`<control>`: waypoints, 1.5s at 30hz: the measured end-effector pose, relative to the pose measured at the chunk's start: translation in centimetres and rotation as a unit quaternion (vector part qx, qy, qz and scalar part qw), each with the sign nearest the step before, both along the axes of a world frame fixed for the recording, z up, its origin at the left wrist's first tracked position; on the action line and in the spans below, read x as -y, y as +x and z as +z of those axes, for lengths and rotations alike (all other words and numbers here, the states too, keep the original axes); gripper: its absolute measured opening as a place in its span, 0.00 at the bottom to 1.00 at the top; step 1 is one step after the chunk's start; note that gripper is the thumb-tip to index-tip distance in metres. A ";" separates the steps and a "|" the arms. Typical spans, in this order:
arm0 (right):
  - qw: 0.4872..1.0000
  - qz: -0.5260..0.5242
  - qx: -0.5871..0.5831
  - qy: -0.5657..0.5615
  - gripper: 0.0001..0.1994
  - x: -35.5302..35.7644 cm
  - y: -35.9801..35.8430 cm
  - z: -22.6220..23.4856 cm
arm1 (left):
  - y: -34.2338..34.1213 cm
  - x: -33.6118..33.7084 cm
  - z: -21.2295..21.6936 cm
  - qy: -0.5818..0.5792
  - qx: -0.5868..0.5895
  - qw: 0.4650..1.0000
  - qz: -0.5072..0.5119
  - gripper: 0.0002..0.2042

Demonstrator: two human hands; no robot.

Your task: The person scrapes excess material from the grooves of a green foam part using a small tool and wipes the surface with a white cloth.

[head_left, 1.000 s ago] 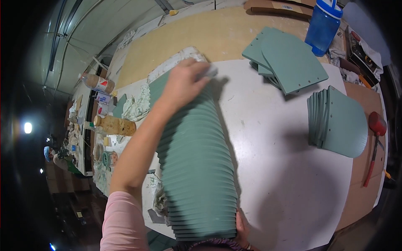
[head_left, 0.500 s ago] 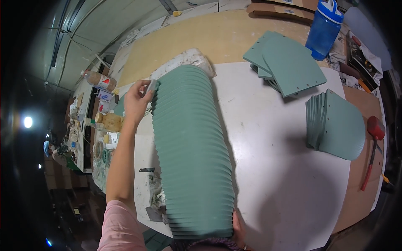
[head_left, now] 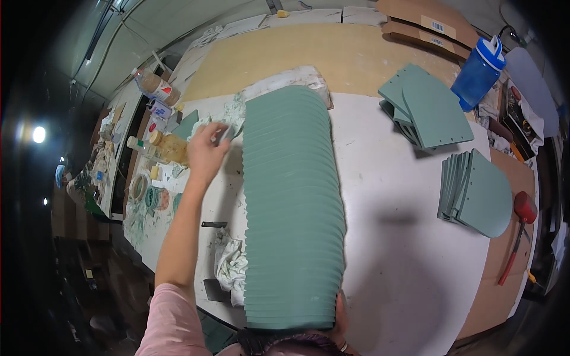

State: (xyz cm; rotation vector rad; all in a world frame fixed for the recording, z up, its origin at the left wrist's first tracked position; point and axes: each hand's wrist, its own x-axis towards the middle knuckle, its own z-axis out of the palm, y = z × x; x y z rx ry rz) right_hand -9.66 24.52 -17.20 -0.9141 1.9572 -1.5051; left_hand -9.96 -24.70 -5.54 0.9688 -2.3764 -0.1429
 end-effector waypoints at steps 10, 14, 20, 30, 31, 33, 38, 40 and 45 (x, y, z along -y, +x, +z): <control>0.992 -0.042 0.089 -0.076 0.64 0.4 0.7 -0.1 | -4.9 -5.6 1.3 0.105 -0.147 0.977 -0.116 0.13; 0.995 -0.049 0.084 -0.028 0.64 0.7 0.8 1.0 | -4.7 -7.7 1.4 0.001 -0.004 0.982 -0.189 0.15; 0.996 -0.080 0.044 -0.006 0.63 -0.4 1.3 -0.6 | 8.1 -4.5 0.2 0.073 -0.027 0.996 -0.053 0.15; 0.991 -0.117 0.057 -0.024 0.60 1.1 1.7 0.5 | 27.8 -2.9 -5.1 0.082 -0.106 0.967 0.218 0.10; 0.991 -0.118 0.053 -0.019 0.60 1.3 1.8 0.3 | 28.2 -2.8 -5.5 0.092 -0.063 0.968 0.225 0.11; 0.991 -0.113 0.060 -0.030 0.59 0.8 1.6 -0.1 | 28.5 -3.7 -5.9 0.115 -0.021 0.968 0.224 0.12; 0.994 -0.095 0.059 -0.004 0.58 0.9 1.3 1.7 | 24.9 -8.3 -2.8 0.137 -0.034 0.990 -0.012 0.22; 0.994 -0.093 0.049 0.009 0.58 0.7 1.0 1.8 | 21.9 -12.9 -0.7 0.267 0.011 0.946 -0.182 0.28; 0.991 -0.050 0.121 -0.009 0.55 0.9 0.7 2.7 | 19.3 -18.1 -4.2 0.253 0.179 0.888 -0.341 0.29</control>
